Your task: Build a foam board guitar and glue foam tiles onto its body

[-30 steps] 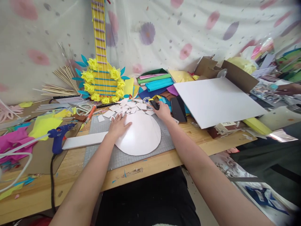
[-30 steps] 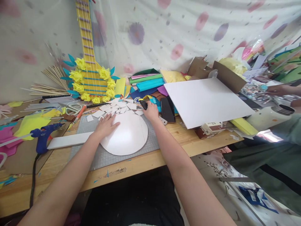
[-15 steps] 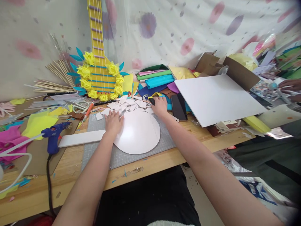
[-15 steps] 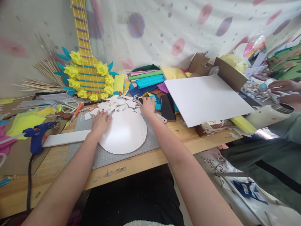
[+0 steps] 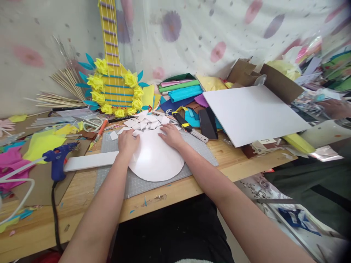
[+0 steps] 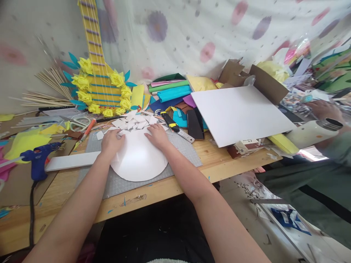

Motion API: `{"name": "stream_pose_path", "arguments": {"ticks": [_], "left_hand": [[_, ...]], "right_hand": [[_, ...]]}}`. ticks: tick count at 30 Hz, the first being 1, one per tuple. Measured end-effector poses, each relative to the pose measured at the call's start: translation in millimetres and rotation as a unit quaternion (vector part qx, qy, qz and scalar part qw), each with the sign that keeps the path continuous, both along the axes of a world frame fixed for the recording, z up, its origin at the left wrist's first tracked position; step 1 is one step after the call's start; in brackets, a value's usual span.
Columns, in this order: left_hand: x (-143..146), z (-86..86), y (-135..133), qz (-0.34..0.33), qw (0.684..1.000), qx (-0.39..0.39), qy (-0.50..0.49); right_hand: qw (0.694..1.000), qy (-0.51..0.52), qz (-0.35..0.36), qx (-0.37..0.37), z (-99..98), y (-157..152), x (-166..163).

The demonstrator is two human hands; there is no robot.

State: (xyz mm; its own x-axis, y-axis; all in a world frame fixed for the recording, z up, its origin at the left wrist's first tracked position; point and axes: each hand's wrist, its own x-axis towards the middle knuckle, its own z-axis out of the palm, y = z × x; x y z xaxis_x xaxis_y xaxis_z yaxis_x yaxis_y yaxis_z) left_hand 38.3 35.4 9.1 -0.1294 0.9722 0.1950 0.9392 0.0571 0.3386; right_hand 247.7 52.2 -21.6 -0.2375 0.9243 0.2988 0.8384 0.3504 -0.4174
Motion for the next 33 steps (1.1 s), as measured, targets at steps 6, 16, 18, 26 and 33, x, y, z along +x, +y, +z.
{"name": "stream_pose_path", "arguments": {"ticks": [6, 16, 18, 26, 33], "left_hand": [[-6, 19.9, 55, 0.014, 1.000, -0.007, -0.006], [-12, 17.3, 89, 0.052, 0.994, -0.070, -0.068], [-12, 16.5, 81, 0.066, 0.993, 0.006, -0.095], [-8, 1.6, 31, -0.028, 0.964, 0.165, -0.209], [5, -12.5, -20, -0.193, 0.964, 0.155, -0.099]], "right_hand": [[0.996, 0.074, -0.034, 0.027, 4.5, -3, 7], [0.992, 0.113, -0.051, 0.003, 5.8, -4, 4], [0.991, 0.126, -0.049, -0.008, 7.3, -3, 3], [0.944, 0.306, -0.111, -0.052, 7.5, 6, 13], [0.961, 0.233, -0.134, -0.069, 13.0, 1, 29]]}}
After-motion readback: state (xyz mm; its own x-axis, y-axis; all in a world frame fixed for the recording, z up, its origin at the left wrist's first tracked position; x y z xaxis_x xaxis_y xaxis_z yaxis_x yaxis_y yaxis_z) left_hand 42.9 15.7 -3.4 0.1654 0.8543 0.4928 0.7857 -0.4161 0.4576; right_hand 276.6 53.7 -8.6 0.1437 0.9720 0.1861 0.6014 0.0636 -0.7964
